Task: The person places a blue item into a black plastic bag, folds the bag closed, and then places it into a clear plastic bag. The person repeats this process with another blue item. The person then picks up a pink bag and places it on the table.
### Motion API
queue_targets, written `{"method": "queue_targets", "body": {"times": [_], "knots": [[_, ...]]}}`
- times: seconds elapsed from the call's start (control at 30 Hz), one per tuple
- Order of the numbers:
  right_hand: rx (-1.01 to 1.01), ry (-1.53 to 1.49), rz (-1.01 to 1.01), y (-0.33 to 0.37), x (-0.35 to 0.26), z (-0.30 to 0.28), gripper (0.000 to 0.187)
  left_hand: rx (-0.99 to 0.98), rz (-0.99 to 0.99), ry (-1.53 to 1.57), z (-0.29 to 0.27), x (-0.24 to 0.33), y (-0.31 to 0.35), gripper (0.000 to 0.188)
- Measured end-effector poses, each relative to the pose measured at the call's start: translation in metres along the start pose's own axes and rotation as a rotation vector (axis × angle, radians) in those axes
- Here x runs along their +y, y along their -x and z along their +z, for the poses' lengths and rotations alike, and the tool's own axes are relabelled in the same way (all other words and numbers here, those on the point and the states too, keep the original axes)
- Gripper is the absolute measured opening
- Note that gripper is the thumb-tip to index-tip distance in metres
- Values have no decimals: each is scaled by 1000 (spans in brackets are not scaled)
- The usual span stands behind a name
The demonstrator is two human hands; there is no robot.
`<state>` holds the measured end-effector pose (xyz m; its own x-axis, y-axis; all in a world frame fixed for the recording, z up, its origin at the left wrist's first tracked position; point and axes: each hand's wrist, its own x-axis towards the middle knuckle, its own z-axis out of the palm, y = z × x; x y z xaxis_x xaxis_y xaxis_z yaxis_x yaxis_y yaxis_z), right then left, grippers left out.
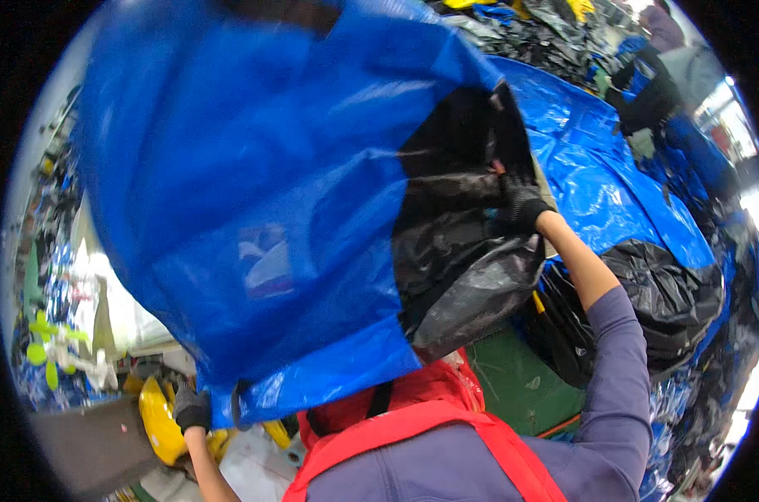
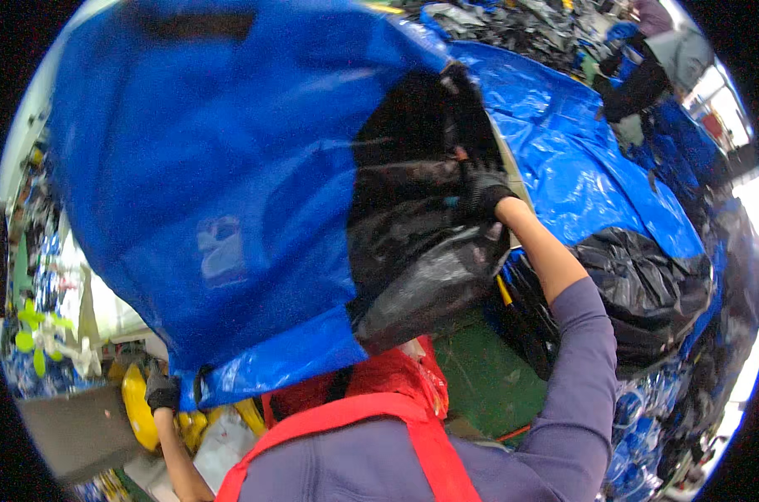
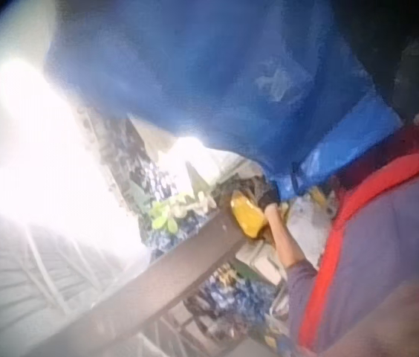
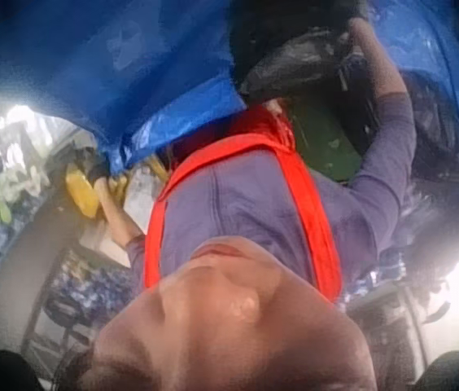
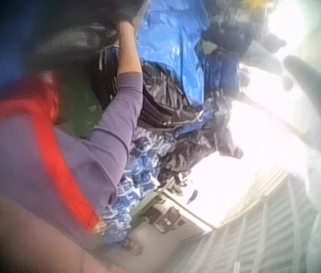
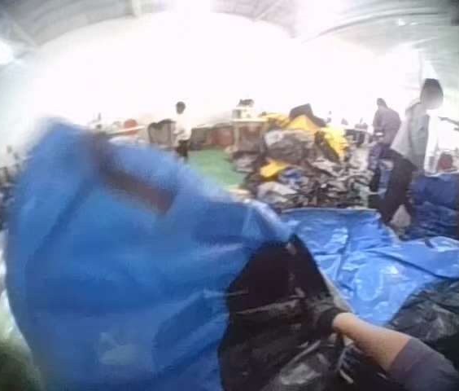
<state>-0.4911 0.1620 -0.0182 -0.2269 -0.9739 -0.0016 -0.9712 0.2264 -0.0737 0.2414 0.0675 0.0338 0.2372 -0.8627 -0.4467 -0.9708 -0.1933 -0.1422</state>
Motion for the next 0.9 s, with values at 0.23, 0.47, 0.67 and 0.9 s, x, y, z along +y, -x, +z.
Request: {"method": "queue_targets", "body": {"times": [0.23,0.47,0.67,0.9], "knots": [[83,-19,426,-38,-10,-50,53,579,1500,182,-42,259,39,41],[-82,-23,520,-57,-13,-13,54,520,1704,55,4,518,48,71],[355,17,172,-50,20,-69,22,602,1816,241,33,527,35,75],[-273,-46,437,28,-42,-122,76,458,1619,194,28,527,43,91]]}}
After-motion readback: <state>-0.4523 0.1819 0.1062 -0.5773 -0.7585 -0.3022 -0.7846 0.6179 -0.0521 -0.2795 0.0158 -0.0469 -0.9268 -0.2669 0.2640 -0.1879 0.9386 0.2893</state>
